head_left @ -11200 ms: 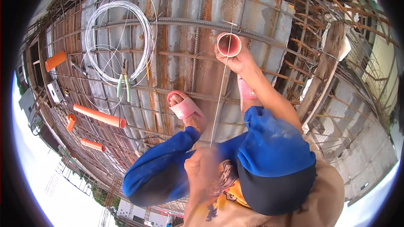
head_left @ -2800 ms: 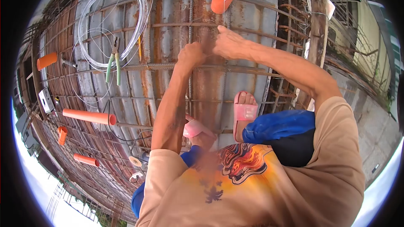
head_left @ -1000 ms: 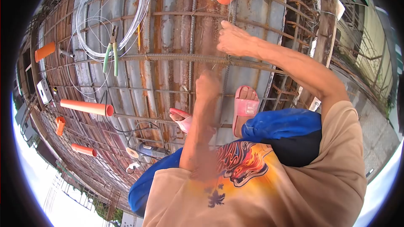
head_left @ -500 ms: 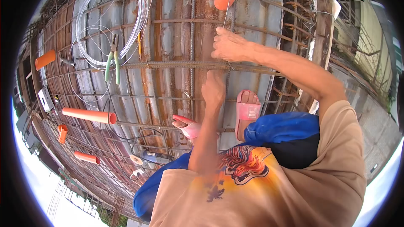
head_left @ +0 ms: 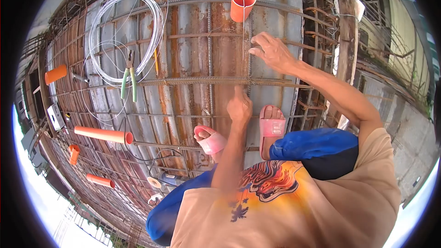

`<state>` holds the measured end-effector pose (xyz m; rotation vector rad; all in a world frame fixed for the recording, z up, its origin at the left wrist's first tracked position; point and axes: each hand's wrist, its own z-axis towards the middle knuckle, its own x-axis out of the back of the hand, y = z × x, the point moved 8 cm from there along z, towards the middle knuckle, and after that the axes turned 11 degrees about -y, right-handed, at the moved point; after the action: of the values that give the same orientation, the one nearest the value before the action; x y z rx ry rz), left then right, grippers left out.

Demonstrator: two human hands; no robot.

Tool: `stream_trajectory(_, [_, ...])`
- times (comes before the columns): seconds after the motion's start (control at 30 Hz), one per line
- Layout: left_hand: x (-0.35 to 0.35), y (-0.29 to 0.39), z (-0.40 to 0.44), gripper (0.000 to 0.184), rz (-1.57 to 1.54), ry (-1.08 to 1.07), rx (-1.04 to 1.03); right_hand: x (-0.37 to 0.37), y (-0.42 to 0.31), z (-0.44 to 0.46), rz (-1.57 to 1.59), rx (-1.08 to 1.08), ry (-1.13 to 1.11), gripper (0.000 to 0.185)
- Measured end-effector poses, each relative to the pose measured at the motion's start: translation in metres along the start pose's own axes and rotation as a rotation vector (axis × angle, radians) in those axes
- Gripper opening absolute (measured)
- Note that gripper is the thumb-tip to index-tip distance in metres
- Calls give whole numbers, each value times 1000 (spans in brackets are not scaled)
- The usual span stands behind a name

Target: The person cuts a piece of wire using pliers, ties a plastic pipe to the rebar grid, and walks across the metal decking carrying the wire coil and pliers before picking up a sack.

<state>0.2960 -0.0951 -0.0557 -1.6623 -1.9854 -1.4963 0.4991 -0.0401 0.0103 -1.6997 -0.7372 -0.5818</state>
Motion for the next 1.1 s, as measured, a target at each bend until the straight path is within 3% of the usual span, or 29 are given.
stream_trajectory(0.23, [2,-7,4,17,108,-37,7,-35,5,28,200,78,-222,49])
stream_trajectory(0.43, [0,-5,7,20,117,-71,29,-45,5,23,256,118,-159,36])
stream_trajectory(0.73, [5,1,4,15,91,-141,64,-40,21,37,376,-231,-161,43])
stream_trajectory(1.1, [4,-9,9,18,149,-172,32,-74,4,3,384,-357,-126,31])
